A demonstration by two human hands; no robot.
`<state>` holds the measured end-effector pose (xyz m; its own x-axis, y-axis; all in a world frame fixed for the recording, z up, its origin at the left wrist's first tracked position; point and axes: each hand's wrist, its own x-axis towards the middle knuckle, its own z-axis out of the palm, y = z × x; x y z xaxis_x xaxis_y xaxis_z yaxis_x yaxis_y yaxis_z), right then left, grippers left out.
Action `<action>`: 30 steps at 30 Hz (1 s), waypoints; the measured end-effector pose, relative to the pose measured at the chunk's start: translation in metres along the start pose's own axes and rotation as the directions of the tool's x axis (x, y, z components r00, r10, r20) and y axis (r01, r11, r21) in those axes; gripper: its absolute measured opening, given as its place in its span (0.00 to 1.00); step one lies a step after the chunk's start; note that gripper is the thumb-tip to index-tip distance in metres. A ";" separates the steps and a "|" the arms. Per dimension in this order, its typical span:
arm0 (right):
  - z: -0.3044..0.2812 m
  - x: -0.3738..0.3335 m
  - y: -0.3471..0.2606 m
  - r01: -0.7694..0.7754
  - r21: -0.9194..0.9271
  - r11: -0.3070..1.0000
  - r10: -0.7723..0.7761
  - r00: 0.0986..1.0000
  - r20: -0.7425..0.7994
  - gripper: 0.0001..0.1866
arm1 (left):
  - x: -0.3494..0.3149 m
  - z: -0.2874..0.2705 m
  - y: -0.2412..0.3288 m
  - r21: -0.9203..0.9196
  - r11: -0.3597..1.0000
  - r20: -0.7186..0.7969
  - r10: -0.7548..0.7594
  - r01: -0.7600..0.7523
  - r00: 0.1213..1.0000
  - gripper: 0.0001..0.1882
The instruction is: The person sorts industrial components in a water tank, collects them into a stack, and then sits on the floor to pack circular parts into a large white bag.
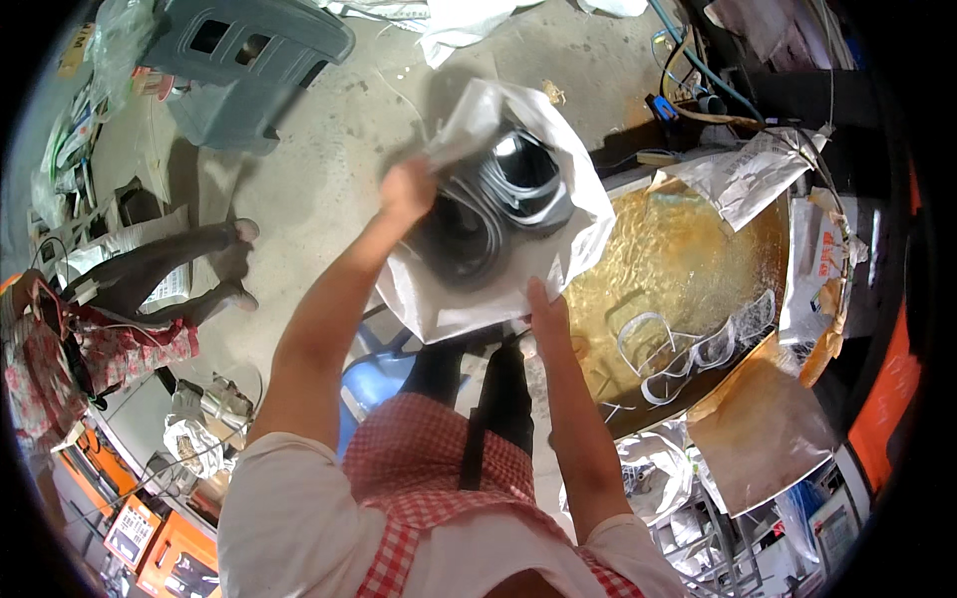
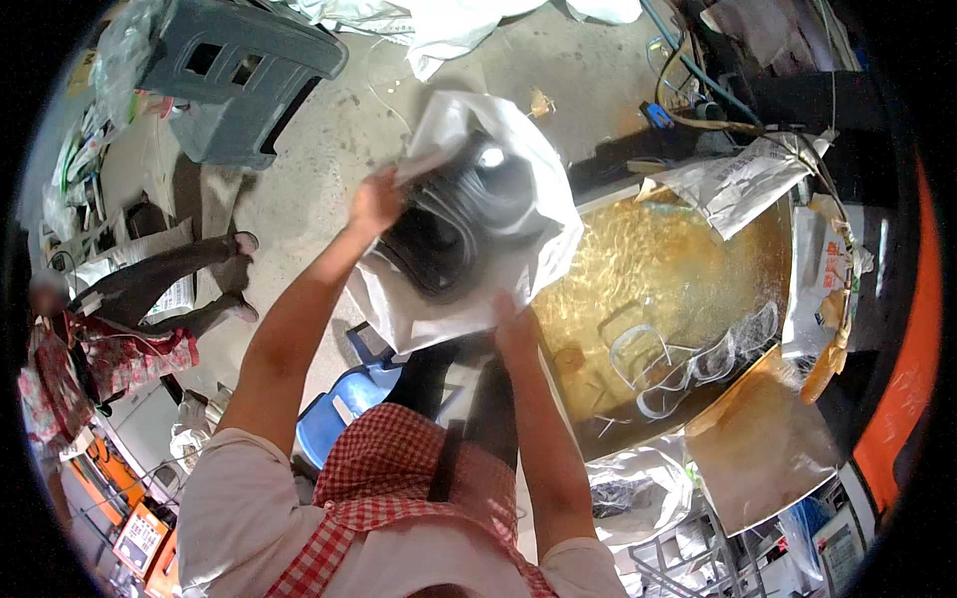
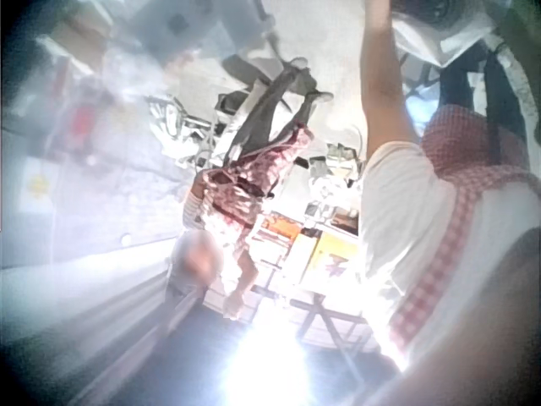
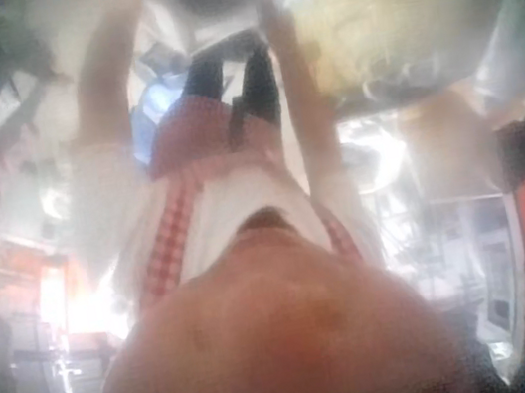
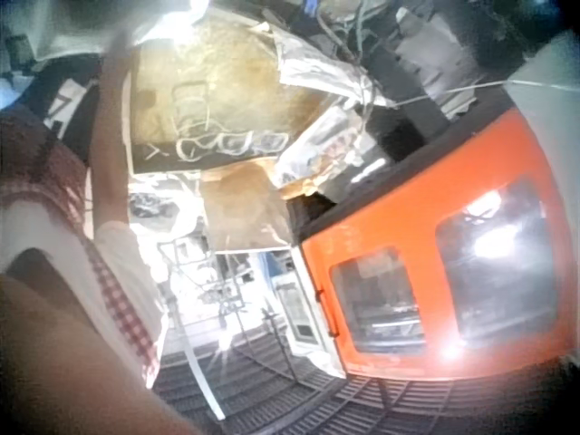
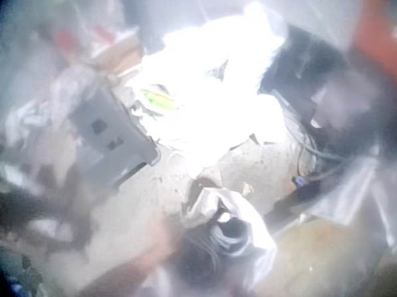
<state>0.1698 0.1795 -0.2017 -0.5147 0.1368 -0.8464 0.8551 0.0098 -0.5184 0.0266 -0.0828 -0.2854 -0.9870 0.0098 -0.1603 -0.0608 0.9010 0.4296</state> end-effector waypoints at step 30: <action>-0.274 -0.153 0.137 0.280 -0.323 0.904 -0.253 0.960 0.124 0.10 | -0.347 -0.160 0.244 -0.574 0.778 0.150 0.408 -0.257 0.900 0.19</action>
<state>0.3823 0.4313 -0.1098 -0.7180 0.0061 -0.6961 0.6490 0.3673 -0.6662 0.3302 0.0640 0.0171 -0.8912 0.4420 -0.1023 0.1211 0.4492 0.8852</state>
